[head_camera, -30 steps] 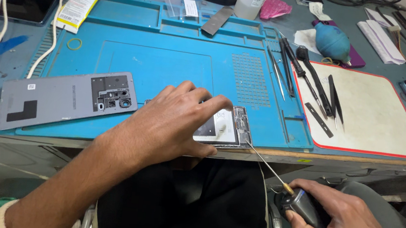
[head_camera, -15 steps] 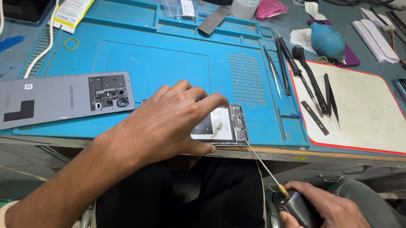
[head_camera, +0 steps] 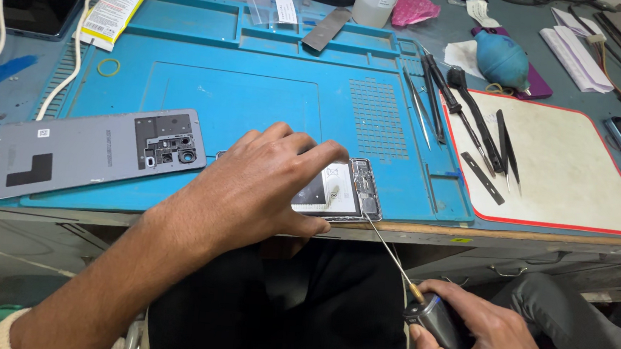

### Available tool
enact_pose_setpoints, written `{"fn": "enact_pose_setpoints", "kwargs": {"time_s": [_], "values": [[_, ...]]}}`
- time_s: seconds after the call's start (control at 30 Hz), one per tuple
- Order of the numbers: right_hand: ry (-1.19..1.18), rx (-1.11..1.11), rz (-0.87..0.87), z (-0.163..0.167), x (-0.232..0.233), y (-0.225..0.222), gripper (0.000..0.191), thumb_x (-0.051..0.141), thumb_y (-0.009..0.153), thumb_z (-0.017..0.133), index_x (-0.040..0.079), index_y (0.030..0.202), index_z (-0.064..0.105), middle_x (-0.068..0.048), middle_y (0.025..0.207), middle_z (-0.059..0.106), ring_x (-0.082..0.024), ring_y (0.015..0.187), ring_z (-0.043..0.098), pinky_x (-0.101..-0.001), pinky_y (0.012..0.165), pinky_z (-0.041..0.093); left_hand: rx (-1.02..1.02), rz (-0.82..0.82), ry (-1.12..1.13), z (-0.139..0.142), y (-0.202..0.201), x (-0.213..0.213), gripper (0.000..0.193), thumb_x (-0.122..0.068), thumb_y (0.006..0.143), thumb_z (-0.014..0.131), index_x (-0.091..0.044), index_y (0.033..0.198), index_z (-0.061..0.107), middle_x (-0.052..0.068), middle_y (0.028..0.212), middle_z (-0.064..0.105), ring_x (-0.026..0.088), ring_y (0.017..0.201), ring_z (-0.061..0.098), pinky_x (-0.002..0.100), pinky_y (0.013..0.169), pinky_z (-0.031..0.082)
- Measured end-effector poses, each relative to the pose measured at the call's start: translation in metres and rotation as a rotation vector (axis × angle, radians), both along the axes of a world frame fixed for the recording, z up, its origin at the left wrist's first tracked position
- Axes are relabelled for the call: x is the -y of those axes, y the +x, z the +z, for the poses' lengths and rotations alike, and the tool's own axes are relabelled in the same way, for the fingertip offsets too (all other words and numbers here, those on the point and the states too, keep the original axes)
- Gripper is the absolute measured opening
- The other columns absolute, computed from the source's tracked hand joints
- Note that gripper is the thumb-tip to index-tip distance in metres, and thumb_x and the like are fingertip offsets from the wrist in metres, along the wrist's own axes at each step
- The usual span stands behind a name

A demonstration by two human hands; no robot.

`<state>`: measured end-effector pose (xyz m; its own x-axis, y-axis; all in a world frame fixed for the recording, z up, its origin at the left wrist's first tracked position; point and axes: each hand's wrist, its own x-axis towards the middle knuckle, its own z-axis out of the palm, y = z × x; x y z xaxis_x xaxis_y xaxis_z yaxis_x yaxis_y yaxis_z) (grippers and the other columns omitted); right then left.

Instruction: The person heats the edge of an opened smartphone with a hot air gun while holding the device steady, then pries at its frame. They use a screwdriver to work on the phone's internal components and use tweezers to handle small parts, repositioning the phone on a blue repair mat throughout.

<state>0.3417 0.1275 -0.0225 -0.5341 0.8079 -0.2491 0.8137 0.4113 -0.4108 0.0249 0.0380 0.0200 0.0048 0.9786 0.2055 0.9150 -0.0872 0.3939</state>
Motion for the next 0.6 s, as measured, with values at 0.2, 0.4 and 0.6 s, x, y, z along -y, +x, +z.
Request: {"fn": "enact_pose_setpoints", "kwargs": {"time_s": [0.2,0.4,0.6], "values": [[-0.012,-0.048,-0.013,-0.005,0.005,-0.004,0.057,0.033,0.071,0.084,0.015,0.124,0.073,-0.006,0.085,0.077,-0.015,0.079,0.077,-0.0302,0.075,0.062,0.011,-0.024,0.065,0.003,0.001,0.003,0.082,-0.04,0.065,0.09,-0.015,0.136,0.058,0.01,0.109,0.069,0.033,0.104,0.061,0.048,0.087,0.048],[-0.001,-0.166,0.07,-0.021,0.009,-0.006,0.056,0.034,0.072,0.086,0.014,0.123,0.073,-0.005,0.085,0.078,-0.014,0.08,0.077,-0.0293,0.074,0.062,0.05,0.049,-0.014,0.004,0.004,0.007,0.074,-0.035,0.068,0.087,-0.017,0.135,0.059,0.008,0.109,0.071,0.029,0.105,0.062,0.045,0.092,0.048],[-0.032,-0.098,-0.042,-0.024,0.0,0.001,0.058,0.033,0.072,0.084,0.017,0.126,0.072,-0.006,0.086,0.078,-0.016,0.078,0.079,-0.0306,0.072,0.064,0.072,-0.006,0.148,-0.006,0.004,0.01,0.069,-0.035,0.069,0.087,-0.011,0.129,0.062,0.009,0.113,0.072,0.029,0.106,0.064,0.047,0.093,0.047]]}}
